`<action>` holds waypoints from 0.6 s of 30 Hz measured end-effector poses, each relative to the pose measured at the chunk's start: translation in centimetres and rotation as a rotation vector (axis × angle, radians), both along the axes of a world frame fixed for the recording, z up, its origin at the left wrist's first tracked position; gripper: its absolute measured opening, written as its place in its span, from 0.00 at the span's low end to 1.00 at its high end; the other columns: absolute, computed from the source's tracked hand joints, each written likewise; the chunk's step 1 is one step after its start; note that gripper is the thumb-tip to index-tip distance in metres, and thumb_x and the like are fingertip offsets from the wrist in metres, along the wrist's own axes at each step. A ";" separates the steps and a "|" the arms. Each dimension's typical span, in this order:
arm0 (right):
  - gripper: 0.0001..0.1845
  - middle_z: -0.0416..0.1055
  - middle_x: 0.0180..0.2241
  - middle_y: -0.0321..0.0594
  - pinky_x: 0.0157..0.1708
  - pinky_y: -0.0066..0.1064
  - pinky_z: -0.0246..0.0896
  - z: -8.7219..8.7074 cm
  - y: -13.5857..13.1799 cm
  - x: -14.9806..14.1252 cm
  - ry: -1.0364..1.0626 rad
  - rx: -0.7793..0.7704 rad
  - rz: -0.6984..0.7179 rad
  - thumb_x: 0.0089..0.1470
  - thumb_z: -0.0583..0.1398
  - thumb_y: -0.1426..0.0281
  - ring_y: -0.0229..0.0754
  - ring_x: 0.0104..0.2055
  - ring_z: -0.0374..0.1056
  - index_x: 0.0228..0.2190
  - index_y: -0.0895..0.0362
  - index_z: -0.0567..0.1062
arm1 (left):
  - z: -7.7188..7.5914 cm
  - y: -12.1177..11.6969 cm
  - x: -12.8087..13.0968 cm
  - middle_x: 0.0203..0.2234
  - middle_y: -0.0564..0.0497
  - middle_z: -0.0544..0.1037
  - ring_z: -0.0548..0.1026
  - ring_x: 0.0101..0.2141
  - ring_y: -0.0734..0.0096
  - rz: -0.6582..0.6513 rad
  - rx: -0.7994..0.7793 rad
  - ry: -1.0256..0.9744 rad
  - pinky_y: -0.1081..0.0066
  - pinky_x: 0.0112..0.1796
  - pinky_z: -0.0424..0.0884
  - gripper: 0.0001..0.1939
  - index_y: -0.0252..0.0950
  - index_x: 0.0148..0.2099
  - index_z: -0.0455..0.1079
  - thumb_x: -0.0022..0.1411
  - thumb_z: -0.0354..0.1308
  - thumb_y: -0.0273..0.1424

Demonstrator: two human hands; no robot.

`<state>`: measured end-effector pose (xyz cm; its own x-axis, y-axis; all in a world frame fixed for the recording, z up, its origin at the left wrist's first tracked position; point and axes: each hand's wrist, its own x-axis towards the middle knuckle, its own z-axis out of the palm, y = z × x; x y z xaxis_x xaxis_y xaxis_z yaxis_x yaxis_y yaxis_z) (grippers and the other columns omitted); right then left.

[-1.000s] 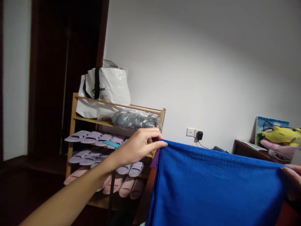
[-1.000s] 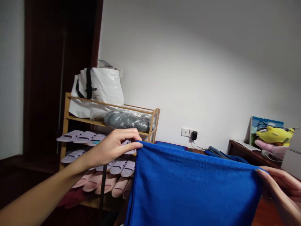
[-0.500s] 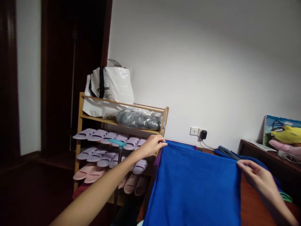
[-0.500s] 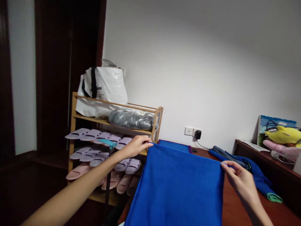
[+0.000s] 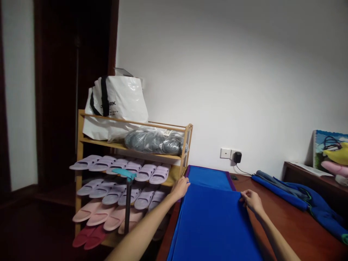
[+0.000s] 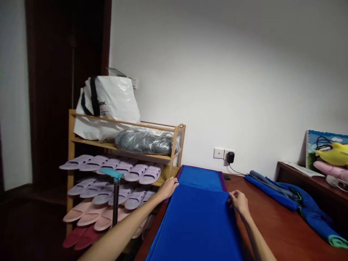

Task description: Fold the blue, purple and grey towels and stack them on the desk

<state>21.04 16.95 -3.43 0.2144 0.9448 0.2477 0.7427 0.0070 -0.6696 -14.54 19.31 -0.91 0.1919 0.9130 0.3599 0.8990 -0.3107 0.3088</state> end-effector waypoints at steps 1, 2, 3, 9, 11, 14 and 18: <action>0.20 0.75 0.30 0.48 0.33 0.35 0.65 -0.3 0.4 -0.4 -0.058 0.006 -0.013 0.53 0.46 0.57 0.44 0.28 0.72 0.34 0.58 0.69 | -0.2 0.1 0.4 0.45 0.39 0.72 0.69 0.48 0.56 0.008 0.009 0.013 0.60 0.47 0.61 0.12 0.33 0.48 0.68 0.66 0.47 0.27; 0.23 0.75 0.35 0.51 0.38 0.39 0.64 -0.7 0.6 -0.9 -0.119 0.018 -0.017 0.54 0.45 0.56 0.48 0.34 0.73 0.40 0.59 0.69 | -0.5 0.0 0.9 0.49 0.38 0.69 0.66 0.51 0.55 0.006 0.020 0.027 0.58 0.49 0.58 0.15 0.33 0.53 0.64 0.67 0.45 0.27; 0.27 0.73 0.42 0.54 0.43 0.42 0.62 -1.3 0.7 -1.5 -0.180 0.032 -0.001 0.55 0.45 0.55 0.50 0.42 0.71 0.46 0.60 0.67 | -0.9 -0.2 1.5 0.54 0.38 0.65 0.61 0.55 0.55 -0.014 0.030 0.042 0.57 0.52 0.55 0.18 0.34 0.58 0.60 0.68 0.43 0.29; 0.34 0.50 0.63 0.34 0.62 0.42 0.39 -5.0 0.4 -4.2 -0.426 -0.042 0.269 0.55 0.44 0.46 0.43 0.65 0.42 0.58 0.46 0.58 | -4.9 -1.2 3.5 0.64 0.48 0.52 0.47 0.63 0.60 -0.260 -0.105 0.179 0.55 0.58 0.44 0.29 0.41 0.66 0.50 0.68 0.38 0.47; 0.35 0.47 0.64 0.34 0.62 0.44 0.37 -5.5 0.4 -4.2 -0.465 -0.079 0.281 0.56 0.40 0.46 0.43 0.66 0.39 0.60 0.47 0.56 | -5.7 -1.0 3.4 0.64 0.48 0.50 0.46 0.63 0.60 -0.265 -0.125 0.192 0.54 0.59 0.41 0.30 0.41 0.66 0.49 0.68 0.34 0.48; 0.36 0.44 0.64 0.34 0.62 0.45 0.36 -5.4 0.4 -4.0 -0.508 -0.105 0.281 0.56 0.38 0.45 0.42 0.66 0.37 0.61 0.47 0.53 | -6.0 -0.8 3.3 0.65 0.49 0.48 0.43 0.64 0.61 -0.268 -0.131 0.201 0.53 0.59 0.39 0.31 0.41 0.67 0.46 0.68 0.32 0.49; 0.37 0.44 0.64 0.34 0.62 0.49 0.33 -5.1 0.2 -4.0 -0.540 -0.124 0.255 0.56 0.36 0.45 0.43 0.67 0.36 0.61 0.45 0.51 | -5.9 -0.8 3.3 0.65 0.49 0.47 0.43 0.64 0.62 -0.272 -0.134 0.209 0.54 0.59 0.38 0.31 0.40 0.67 0.46 0.68 0.31 0.49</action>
